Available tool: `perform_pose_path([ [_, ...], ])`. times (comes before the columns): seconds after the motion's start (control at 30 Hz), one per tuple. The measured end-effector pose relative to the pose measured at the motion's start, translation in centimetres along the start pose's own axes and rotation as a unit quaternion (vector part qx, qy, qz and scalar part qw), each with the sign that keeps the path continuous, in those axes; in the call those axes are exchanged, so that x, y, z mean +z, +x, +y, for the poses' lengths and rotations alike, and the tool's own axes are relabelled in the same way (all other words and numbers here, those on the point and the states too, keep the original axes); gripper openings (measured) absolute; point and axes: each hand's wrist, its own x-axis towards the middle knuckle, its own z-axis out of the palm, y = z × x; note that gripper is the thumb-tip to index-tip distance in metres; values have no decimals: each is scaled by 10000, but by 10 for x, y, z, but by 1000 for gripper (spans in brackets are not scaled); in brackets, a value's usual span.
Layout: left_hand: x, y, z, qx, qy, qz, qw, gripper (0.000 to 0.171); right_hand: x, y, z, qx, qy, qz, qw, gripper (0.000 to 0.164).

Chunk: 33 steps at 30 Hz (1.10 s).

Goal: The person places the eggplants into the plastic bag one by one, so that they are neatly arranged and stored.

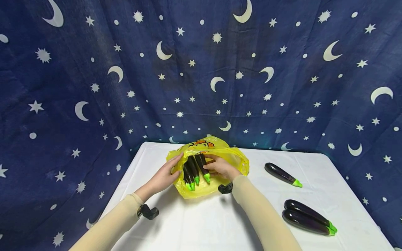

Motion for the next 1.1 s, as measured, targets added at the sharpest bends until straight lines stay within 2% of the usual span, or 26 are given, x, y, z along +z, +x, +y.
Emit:
perform_pose_path([
  [0.5,1,1,-3,56,-7,31,10000,72,10,14,0,-57,-143,673,9976,68],
  [0.87,0,1,-2,-57,25,15,10000,71,14,14,2,94,-488,663,9966,70],
  [1.1,-1,1,-2,-73,13,2,10000,71,16,15,1,229,-517,723,9958,67],
])
